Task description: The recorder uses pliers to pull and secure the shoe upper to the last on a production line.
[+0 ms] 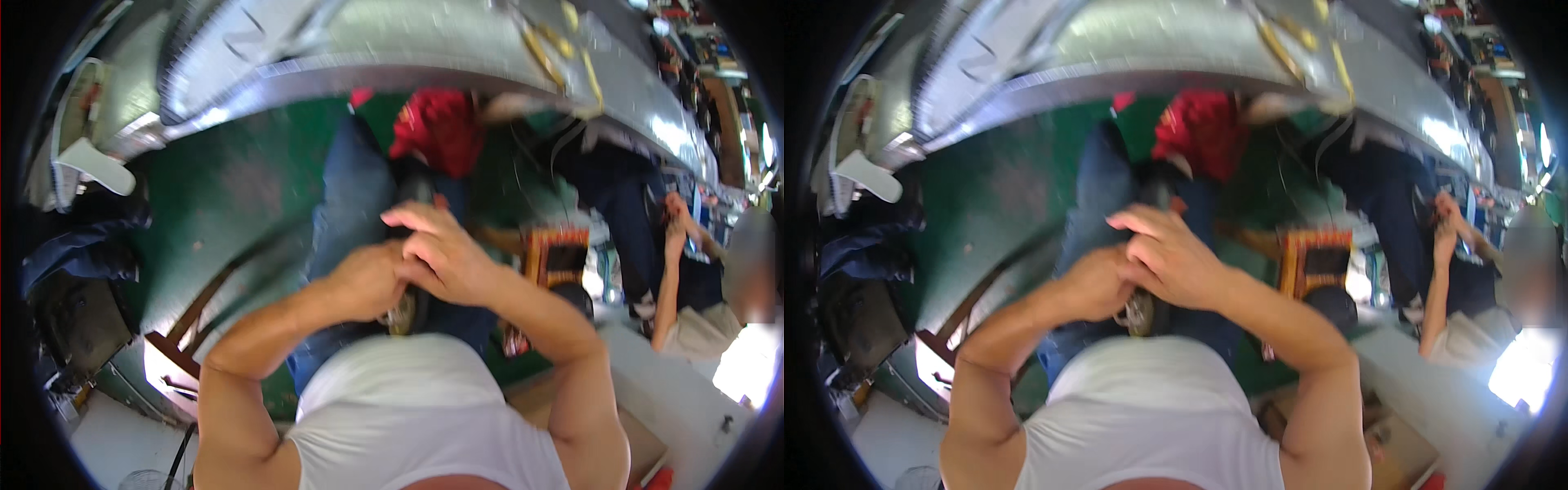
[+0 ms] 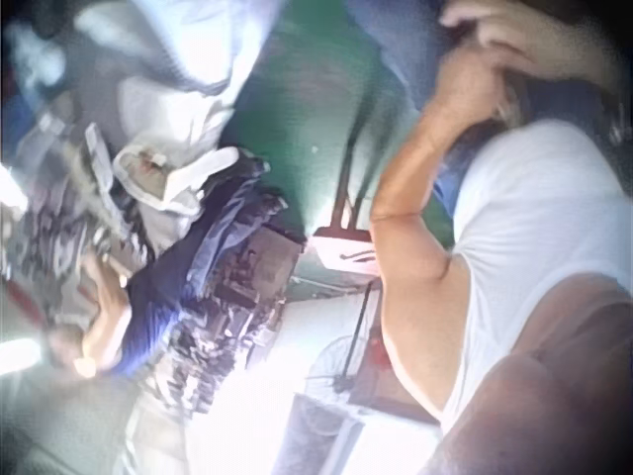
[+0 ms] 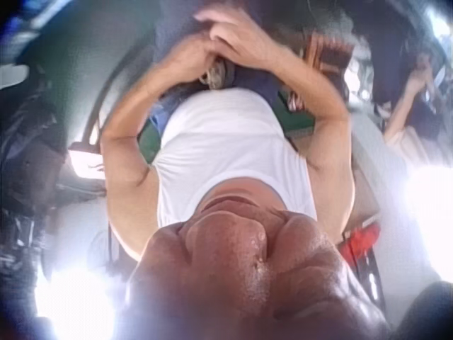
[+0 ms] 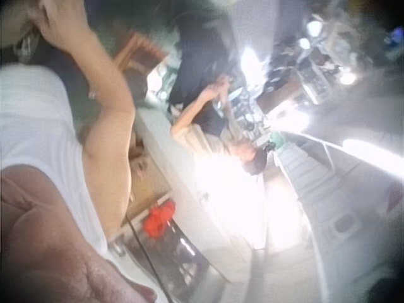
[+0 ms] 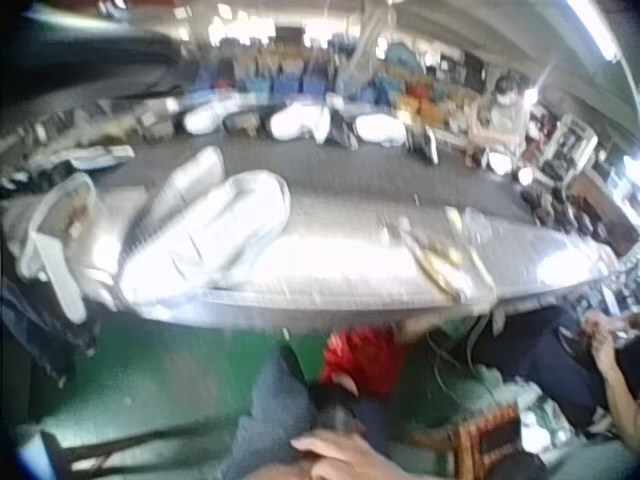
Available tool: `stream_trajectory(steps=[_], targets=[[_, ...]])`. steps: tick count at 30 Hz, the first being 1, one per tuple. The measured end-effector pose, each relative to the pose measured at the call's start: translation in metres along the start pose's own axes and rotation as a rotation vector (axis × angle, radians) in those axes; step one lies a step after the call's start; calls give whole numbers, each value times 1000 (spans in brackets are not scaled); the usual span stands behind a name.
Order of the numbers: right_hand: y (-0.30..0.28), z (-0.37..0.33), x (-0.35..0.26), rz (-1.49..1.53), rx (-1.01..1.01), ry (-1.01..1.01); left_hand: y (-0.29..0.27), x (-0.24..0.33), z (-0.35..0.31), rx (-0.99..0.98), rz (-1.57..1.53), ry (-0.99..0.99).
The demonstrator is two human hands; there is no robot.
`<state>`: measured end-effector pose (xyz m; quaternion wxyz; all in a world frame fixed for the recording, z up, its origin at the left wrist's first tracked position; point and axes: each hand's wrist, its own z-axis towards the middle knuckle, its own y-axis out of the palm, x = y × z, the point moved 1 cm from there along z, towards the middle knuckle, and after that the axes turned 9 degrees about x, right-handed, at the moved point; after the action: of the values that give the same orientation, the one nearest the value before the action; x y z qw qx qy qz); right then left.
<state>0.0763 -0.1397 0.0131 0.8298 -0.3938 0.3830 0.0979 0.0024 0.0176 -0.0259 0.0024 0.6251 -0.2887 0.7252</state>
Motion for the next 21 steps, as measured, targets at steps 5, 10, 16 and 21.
stream_trajectory(steps=[5,10,16,21], targets=[[-7,-41,-1,-286,-240,109,0,-4,-20,68,-651,-677],[-14,-43,-21,-246,-451,59,4,-13,-23,139,-818,-678],[11,-30,25,154,-233,494,8,-7,-7,543,350,395],[11,-47,29,504,-266,941,17,-3,-18,771,425,328]])
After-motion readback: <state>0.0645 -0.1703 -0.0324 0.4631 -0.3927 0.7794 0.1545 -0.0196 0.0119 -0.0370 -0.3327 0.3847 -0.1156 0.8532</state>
